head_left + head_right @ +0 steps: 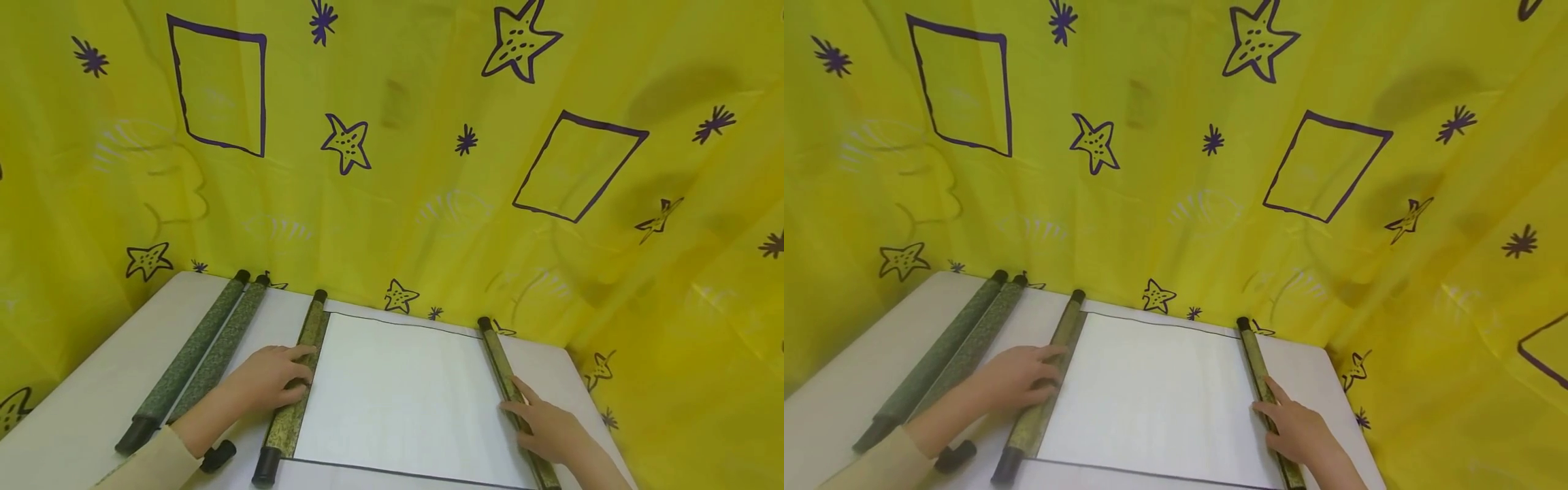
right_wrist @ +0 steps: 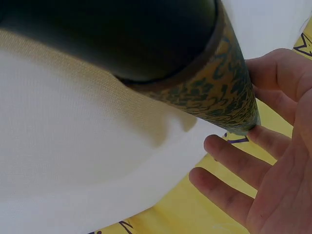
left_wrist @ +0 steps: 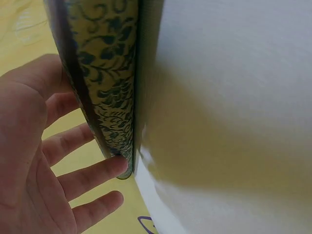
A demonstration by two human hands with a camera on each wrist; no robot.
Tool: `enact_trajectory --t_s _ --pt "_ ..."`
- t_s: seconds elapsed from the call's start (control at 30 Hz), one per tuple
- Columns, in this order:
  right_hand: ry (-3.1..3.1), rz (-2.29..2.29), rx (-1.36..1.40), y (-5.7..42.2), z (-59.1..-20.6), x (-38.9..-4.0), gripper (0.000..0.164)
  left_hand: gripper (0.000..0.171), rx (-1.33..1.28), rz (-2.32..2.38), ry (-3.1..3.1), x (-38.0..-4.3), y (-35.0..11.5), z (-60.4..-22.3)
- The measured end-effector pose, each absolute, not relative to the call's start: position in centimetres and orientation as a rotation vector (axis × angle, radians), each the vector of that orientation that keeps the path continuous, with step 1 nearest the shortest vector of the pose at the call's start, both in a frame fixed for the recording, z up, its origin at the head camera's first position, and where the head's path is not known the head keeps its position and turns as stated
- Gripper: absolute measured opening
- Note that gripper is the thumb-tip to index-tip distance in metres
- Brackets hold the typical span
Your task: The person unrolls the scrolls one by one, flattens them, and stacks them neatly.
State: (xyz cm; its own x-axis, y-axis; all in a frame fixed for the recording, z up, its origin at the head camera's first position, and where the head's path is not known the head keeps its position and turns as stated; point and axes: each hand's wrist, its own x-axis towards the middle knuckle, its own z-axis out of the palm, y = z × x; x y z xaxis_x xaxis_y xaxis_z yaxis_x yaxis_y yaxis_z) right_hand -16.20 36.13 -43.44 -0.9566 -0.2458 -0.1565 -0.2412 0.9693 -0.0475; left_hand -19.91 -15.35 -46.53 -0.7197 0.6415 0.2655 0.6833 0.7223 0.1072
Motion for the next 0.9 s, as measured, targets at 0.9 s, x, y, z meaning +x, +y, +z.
enact_trajectory --t_s 0.9 --pt "2.858 -0.198 -0.159 36.74 -43.50 -15.60 0.051 0.015 -1.021 -0.348 -2.719 -20.31 -15.46 -46.79"
